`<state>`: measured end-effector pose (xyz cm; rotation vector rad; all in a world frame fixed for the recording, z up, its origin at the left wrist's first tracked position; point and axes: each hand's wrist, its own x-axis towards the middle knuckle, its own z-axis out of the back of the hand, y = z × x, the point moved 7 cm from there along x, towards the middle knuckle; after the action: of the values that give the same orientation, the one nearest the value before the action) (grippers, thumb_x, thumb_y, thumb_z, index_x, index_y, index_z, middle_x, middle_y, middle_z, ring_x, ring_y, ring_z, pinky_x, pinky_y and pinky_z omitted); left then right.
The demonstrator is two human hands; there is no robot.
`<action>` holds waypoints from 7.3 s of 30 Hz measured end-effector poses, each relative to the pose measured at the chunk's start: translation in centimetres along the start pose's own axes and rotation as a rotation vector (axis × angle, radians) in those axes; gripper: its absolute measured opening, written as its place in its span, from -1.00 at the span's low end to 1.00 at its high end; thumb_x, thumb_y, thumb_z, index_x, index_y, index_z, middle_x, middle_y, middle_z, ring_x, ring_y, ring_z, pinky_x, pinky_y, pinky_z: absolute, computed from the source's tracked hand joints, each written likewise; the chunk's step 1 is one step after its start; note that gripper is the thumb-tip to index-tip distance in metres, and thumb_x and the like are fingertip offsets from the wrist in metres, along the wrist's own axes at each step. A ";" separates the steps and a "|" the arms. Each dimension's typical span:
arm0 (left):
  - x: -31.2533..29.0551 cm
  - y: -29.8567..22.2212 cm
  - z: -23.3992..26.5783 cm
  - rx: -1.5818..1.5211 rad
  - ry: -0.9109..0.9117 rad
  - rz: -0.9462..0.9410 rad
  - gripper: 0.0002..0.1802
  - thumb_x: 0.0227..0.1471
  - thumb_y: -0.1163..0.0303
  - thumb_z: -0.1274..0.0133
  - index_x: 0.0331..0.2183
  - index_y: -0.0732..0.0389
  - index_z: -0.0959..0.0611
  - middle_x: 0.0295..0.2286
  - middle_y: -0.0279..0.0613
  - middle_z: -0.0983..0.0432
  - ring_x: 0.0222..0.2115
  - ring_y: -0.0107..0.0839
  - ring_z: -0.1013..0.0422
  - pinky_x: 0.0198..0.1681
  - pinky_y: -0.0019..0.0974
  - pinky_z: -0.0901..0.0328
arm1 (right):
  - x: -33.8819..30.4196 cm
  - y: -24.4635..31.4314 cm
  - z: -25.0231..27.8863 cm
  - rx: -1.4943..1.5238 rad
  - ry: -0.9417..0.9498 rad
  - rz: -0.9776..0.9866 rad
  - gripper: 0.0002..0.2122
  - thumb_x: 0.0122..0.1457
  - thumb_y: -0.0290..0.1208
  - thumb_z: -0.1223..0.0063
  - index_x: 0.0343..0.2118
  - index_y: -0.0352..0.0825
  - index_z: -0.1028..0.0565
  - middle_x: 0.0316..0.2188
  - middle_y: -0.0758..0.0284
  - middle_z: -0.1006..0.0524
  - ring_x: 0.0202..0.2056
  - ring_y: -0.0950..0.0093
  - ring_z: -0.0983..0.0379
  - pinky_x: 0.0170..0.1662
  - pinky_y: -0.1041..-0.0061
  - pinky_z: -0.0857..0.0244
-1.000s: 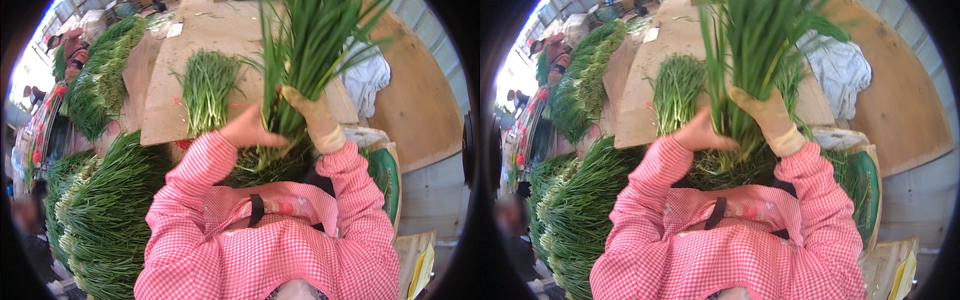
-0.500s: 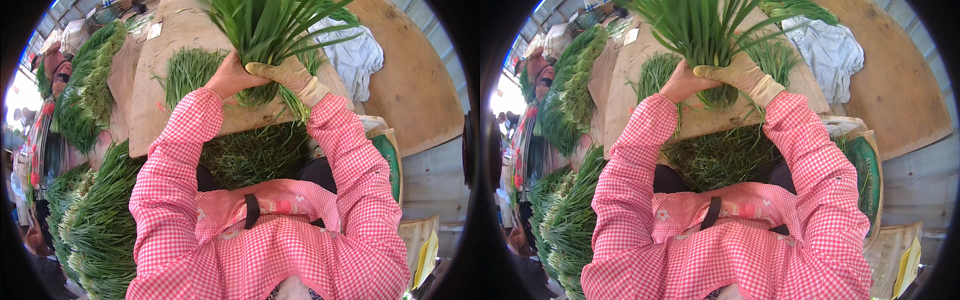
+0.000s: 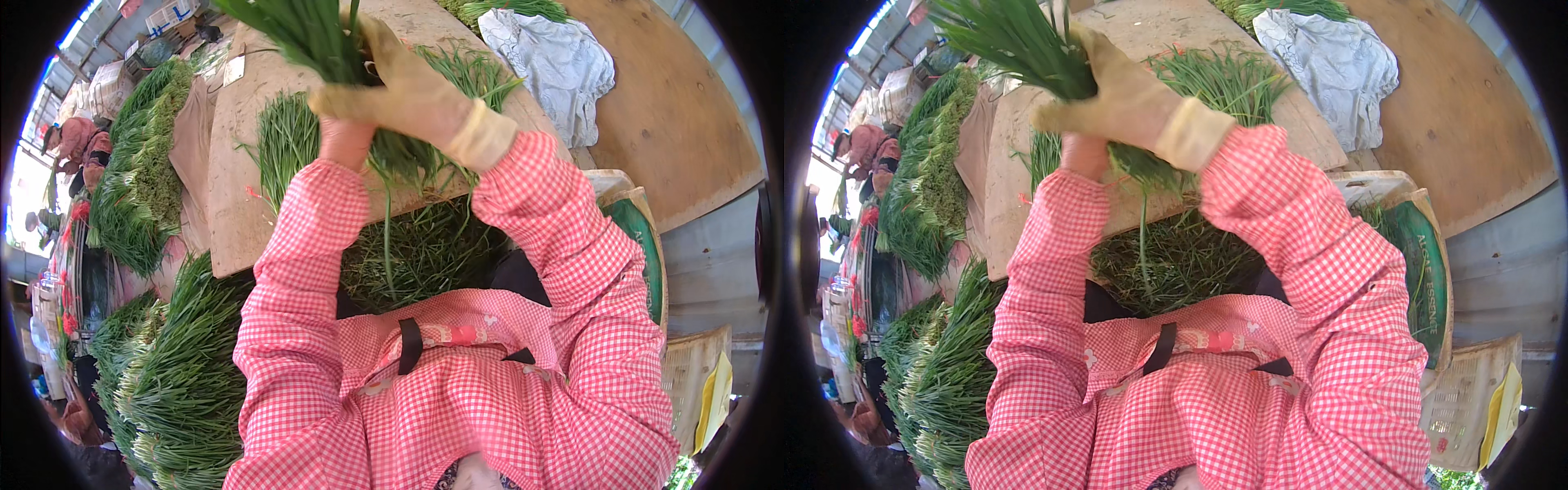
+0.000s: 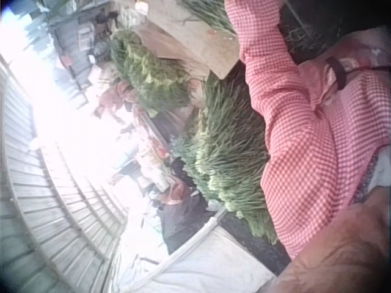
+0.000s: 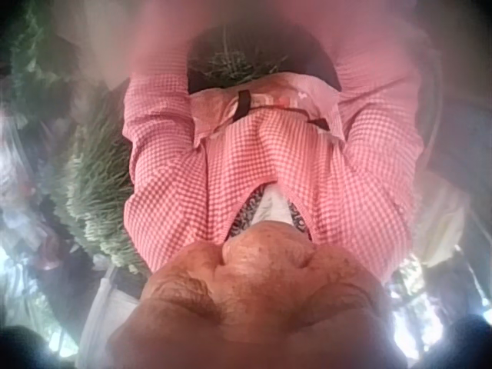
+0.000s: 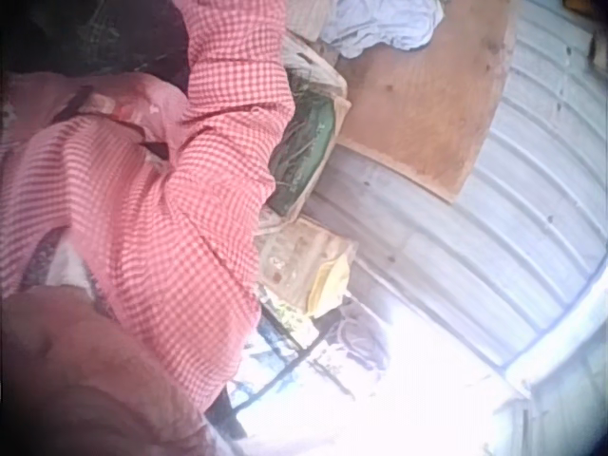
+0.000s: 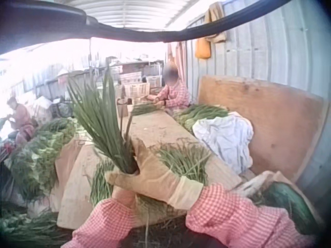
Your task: The person picks up bunches of green stalks, removes loose or yellowed pieces by hand, and places the sorted bunches into a white plastic crate.
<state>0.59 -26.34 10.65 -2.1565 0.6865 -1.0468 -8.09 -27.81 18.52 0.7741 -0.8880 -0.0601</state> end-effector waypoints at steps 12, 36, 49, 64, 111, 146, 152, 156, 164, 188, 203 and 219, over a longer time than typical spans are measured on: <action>-8.4 -6.5 8.8 -0.560 -0.172 0.266 -0.73 -0.01 0.38 0.09 -0.22 0.27 -0.43 -0.60 -0.37 -0.22 -0.54 -0.50 -0.22 -0.18 -0.31 -0.20 | -23.5 -3.6 -0.1 -0.323 0.910 -0.511 -0.57 -0.02 -0.16 -0.07 -0.13 -0.26 -0.31 -0.47 0.07 -0.49 -0.36 0.10 -0.43 -0.32 0.24 -0.30; -13.3 -4.5 9.3 -1.163 -0.096 0.330 -0.61 -0.08 0.45 0.04 -0.15 0.38 -0.38 -0.65 -0.44 -0.21 -0.58 -0.60 -0.24 -0.21 -0.43 -0.22 | -27.9 -2.3 -4.0 0.797 0.640 -0.683 -0.39 0.13 0.19 0.36 -0.03 -0.33 -0.22 -0.25 0.32 -0.36 -0.38 0.57 -0.25 -0.37 0.60 -0.19; -21.1 -1.0 24.1 -0.462 -0.875 0.318 -0.80 -0.13 0.35 0.13 -0.52 0.28 -0.50 -0.53 -0.03 -0.48 -0.43 -0.10 -0.40 -0.20 -0.01 -0.31 | -29.4 -3.8 3.6 0.760 0.053 -0.933 -0.70 0.19 -0.12 0.16 -0.52 -0.25 -0.40 -0.66 0.51 -0.35 -0.71 0.74 -0.13 -0.62 0.71 -0.09; -21.4 -0.4 21.0 -0.386 -1.044 0.351 -0.74 -0.07 0.21 0.16 -0.44 0.20 -0.48 -0.38 -0.07 -0.48 -0.35 -0.06 -0.40 -0.23 0.09 -0.31 | -29.1 -1.4 -4.2 1.043 0.253 -1.093 -0.66 0.18 -0.12 0.14 -0.17 -0.31 -0.41 -0.71 0.61 -0.08 -0.69 0.74 0.03 -0.58 0.70 0.03; -24.2 -0.4 20.2 -0.392 -0.953 0.433 -0.73 -0.06 0.27 0.15 -0.38 0.23 -0.52 -0.37 -0.15 -0.50 -0.36 -0.18 -0.42 -0.25 -0.09 -0.35 | -26.6 -3.9 1.7 -0.223 0.055 -0.440 -0.61 0.12 -0.06 0.10 -0.46 -0.37 -0.48 -0.52 0.23 -0.50 -0.53 0.33 -0.38 -0.44 0.45 -0.26; -24.3 -1.2 17.2 -0.346 -0.837 0.512 -0.71 -0.08 0.23 0.13 -0.36 0.21 -0.52 -0.34 -0.16 -0.49 -0.32 -0.18 -0.40 -0.21 -0.05 -0.31 | -23.9 -5.7 -4.0 0.831 0.325 -0.846 -0.68 0.19 -0.32 0.13 -0.01 -0.29 -0.28 -0.49 0.46 -0.36 -0.57 0.76 -0.15 -0.51 0.77 -0.11; -24.8 -0.6 18.7 -0.377 -0.813 0.531 -0.67 -0.04 0.20 0.17 -0.32 0.20 -0.53 -0.32 -0.15 -0.50 -0.32 -0.18 -0.43 -0.27 -0.03 -0.34 | -23.0 -6.3 -4.5 0.688 0.087 -0.673 -0.89 0.15 -0.52 0.15 -0.26 -0.29 -0.35 -0.48 0.45 -0.36 -0.47 0.65 -0.23 -0.38 0.67 -0.19; -25.1 -0.3 20.1 -0.385 -1.009 0.486 -0.67 -0.03 0.21 0.19 -0.32 0.21 -0.53 -0.32 -0.14 -0.50 -0.33 -0.16 -0.43 -0.26 -0.02 -0.35 | -26.2 -7.9 -5.0 0.692 -0.161 -0.735 -0.97 0.09 -0.60 0.16 -0.42 -0.32 -0.33 -0.52 0.42 -0.37 -0.50 0.61 -0.27 -0.40 0.65 -0.23; -25.0 0.0 18.5 -0.374 -0.932 0.464 -0.72 -0.01 0.22 0.18 -0.40 0.21 -0.50 -0.34 -0.10 -0.49 -0.29 -0.12 -0.41 -0.16 0.00 -0.31 | -24.3 -7.0 -9.6 0.512 0.190 -0.679 -0.65 0.08 -0.23 -0.04 -0.14 -0.36 -0.42 -0.29 0.28 -0.51 -0.27 0.47 -0.42 -0.15 0.54 -0.26; -25.1 0.2 21.0 -0.434 -0.942 0.518 -0.67 -0.01 0.25 0.22 -0.30 0.26 -0.50 -0.27 -0.03 -0.48 -0.24 -0.07 -0.39 -0.11 0.06 -0.27 | -26.8 -1.9 5.4 0.066 0.113 -0.433 -0.70 0.06 -0.34 -0.02 -0.18 -0.39 -0.40 -0.26 0.22 -0.41 -0.16 0.34 -0.32 -0.05 0.46 -0.16; -25.1 -0.1 20.5 -0.385 -0.968 0.523 -0.64 -0.01 0.22 0.22 -0.28 0.26 -0.51 -0.28 -0.01 -0.48 -0.23 -0.06 -0.39 -0.11 0.05 -0.27 | -27.8 -7.3 -0.6 1.251 -0.365 -0.692 -0.80 0.18 -0.34 0.20 -0.53 -0.27 -0.41 -0.38 0.33 -0.45 -0.32 0.44 -0.36 -0.21 0.49 -0.26; -25.2 -1.3 20.9 -0.348 -0.938 0.567 -0.65 0.01 0.26 0.22 -0.25 0.27 -0.51 -0.24 -0.03 -0.48 -0.21 -0.07 -0.39 -0.10 0.04 -0.27 | -23.2 -5.3 4.0 0.232 0.103 -0.528 -0.69 0.15 -0.33 0.03 -0.09 -0.40 -0.37 -0.22 0.40 -0.42 -0.23 0.67 -0.31 -0.11 0.69 -0.19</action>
<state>4.15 -1.75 -10.63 -2.1889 0.9383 0.4089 -24.63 -25.87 1.05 1.2050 -0.5794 -0.3845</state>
